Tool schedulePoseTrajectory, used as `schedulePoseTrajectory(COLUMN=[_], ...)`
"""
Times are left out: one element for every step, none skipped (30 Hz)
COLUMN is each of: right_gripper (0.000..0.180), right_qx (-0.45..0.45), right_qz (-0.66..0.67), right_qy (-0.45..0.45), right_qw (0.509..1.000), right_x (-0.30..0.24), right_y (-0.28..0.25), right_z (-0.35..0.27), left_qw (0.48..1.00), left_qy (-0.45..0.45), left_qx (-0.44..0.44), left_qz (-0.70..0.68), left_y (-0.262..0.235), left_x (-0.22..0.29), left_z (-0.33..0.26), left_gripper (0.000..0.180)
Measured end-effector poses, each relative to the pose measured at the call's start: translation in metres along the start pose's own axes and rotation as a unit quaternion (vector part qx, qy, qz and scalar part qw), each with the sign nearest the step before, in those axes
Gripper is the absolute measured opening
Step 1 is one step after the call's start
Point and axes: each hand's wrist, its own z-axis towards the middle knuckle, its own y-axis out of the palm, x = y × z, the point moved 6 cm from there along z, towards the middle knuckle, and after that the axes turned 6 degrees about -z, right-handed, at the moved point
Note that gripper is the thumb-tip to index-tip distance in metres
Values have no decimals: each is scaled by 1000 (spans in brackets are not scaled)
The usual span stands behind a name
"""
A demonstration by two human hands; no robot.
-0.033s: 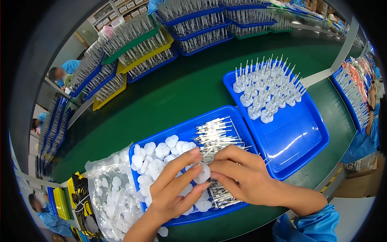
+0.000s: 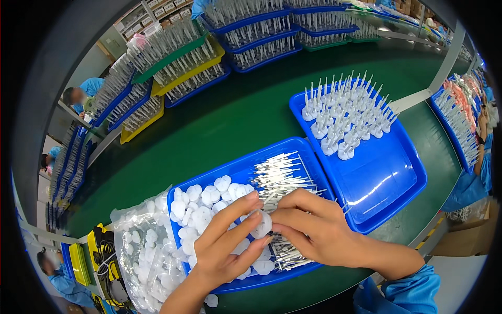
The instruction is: The person repeatedly picks up a white plastic cotton head and a metal stick, inserts the stick into the head, and places the assembled swab into a blue tray. The process is continuous and repetitive, with the worker handling components from a bag and a pile on the table.
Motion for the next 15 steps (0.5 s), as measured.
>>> schedulePoseTrajectory(right_gripper=[20,20,20,20,21,22,23,25,25,24,23,21,18,18,17], right_qx=[-2,-4,-30,-55,-78,-78,-76,-75,-48,-37,-26,-19,1,32,62], right_qz=[4,8,46,83,120,125,133,142,92,65,39,15,-10,-59,-104], right_qy=[0,1,22,45,68,79,87,95,62,56,50,42,34,20,6], right_qw=[1000,1000,998,994,987,986,984,983,993,996,998,999,999,998,993], right_x=[0,0,3,6,8,5,3,0,-2,-3,-3,-4,-1,5,13], right_y=[-1,-2,-4,-5,-5,-6,-3,0,3,0,-4,-6,-19,-38,-59], right_z=[-1,-1,0,3,4,3,2,0,-3,-6,-8,-9,-8,-7,-8], left_qw=[1000,1000,977,918,823,783,741,697,697,707,716,726,768,829,899], left_qy=[-8,-15,-132,-246,-352,-375,-396,-416,-423,-427,-431,-436,-428,-393,-346], left_qx=[-6,-13,34,76,111,107,101,95,84,70,58,50,55,41,39], left_qz=[-8,-16,-162,-303,-431,-485,-532,-577,-573,-559,-546,-530,-473,-397,-266], left_y=[0,1,-1,1,7,11,12,16,20,22,24,22,15,6,-9], left_x=[-1,-1,-14,-23,-32,-35,-39,-43,-44,-44,-42,-40,-41,-39,-43], left_z=[0,0,-1,-5,-12,-15,-20,-25,-31,-33,-32,-33,-30,-15,-8], left_gripper=[44,45,42,39,37,35,33,32,33,33,32,31,29,30,32])
